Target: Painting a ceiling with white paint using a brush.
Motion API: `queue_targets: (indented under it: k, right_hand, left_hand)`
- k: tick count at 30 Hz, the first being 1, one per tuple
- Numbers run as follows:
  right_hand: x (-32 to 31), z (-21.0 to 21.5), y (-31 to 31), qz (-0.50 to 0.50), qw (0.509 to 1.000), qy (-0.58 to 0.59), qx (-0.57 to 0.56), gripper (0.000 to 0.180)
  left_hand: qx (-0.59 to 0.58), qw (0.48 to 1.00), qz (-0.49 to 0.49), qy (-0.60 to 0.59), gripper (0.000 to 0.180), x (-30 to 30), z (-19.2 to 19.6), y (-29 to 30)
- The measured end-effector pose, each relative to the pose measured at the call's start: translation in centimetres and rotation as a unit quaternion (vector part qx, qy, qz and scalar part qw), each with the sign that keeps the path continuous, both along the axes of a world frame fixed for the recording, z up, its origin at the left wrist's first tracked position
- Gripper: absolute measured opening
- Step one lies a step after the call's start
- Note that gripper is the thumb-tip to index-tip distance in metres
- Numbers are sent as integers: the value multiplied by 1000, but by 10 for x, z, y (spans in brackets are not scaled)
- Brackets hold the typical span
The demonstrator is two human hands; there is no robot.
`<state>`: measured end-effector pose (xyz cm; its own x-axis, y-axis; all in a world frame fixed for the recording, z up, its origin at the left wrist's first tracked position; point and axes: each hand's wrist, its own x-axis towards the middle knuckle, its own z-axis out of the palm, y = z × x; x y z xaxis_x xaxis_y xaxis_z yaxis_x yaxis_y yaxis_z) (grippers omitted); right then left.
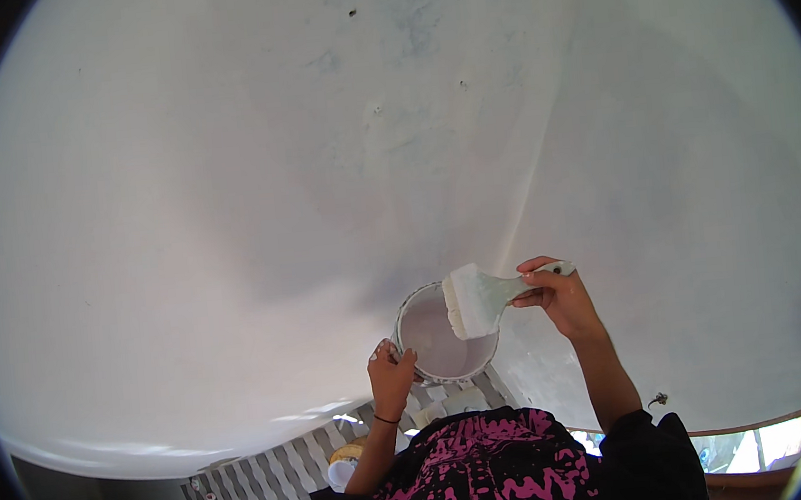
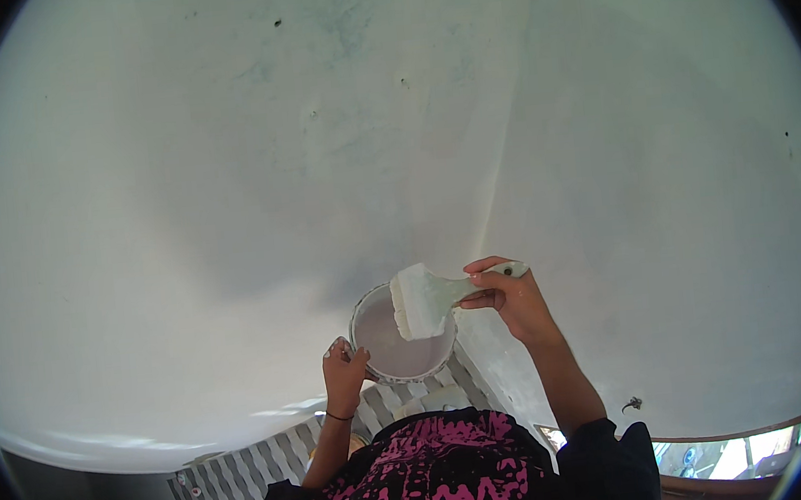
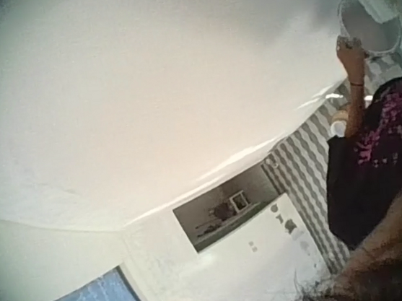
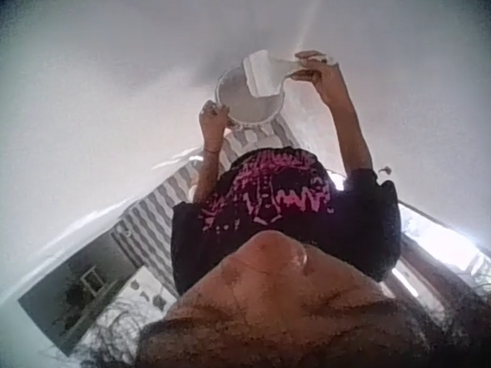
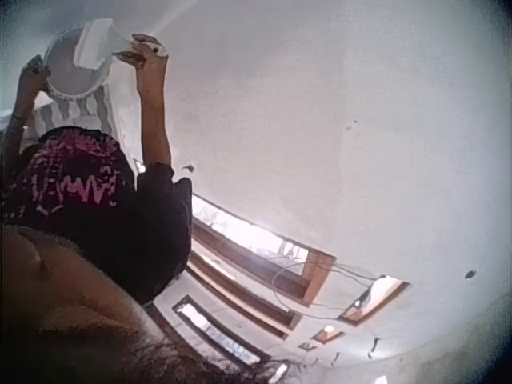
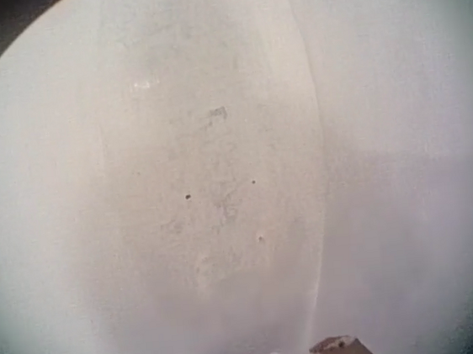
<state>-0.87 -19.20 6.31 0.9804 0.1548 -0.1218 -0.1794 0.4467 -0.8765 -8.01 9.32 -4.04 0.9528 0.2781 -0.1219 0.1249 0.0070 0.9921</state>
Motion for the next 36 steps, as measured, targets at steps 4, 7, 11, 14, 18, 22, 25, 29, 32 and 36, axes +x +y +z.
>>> queue_targets:
  k: [4, 7, 11, 14, 18, 22, 25, 29, 32, 36]
  right_hand:
    - [4, 37, -16, 1, 998, -6, 61, 20]
    - [8, 79, -25, -19, 994, -27, 102, 22]
    - [27, 159, -27, -105, 978, -115, 136, 22]
    - [58, 229, -31, -146, 945, -236, 171, 27]
    - [101, 354, -39, -176, 886, -362, 231, 26]
    - [148, 484, -28, -208, 810, -494, 236, 23]
    - [144, 547, 9, -253, 810, -460, 259, 27]
    - [163, 570, 34, -258, 813, -437, 285, 27]
    - [177, 517, 56, -308, 771, -487, 271, 19]
    - [175, 463, 41, -315, 807, -445, 227, 14]
  left_hand:
    - [-15, 1000, 10, -20, 22, 3, -8, -2]
    - [-30, 999, 8, -19, 23, 0, -5, -3]
    - [61, 998, 3, -16, 27, -1, -22, 5]
    - [163, 985, -1, -57, 27, -3, -6, 2]
    - [29, 1000, 9, -3, 27, -2, -22, 4]
    - [-2, 1000, 21, -13, 28, 8, -37, 1]
    - [-76, 996, 33, -22, 25, 6, -30, -9]
    - [149, 982, 61, -101, 22, 7, -45, -18]
    - [179, 976, 75, -98, 23, 18, -82, -8]
    - [48, 995, 77, -27, 21, 12, -77, -9]
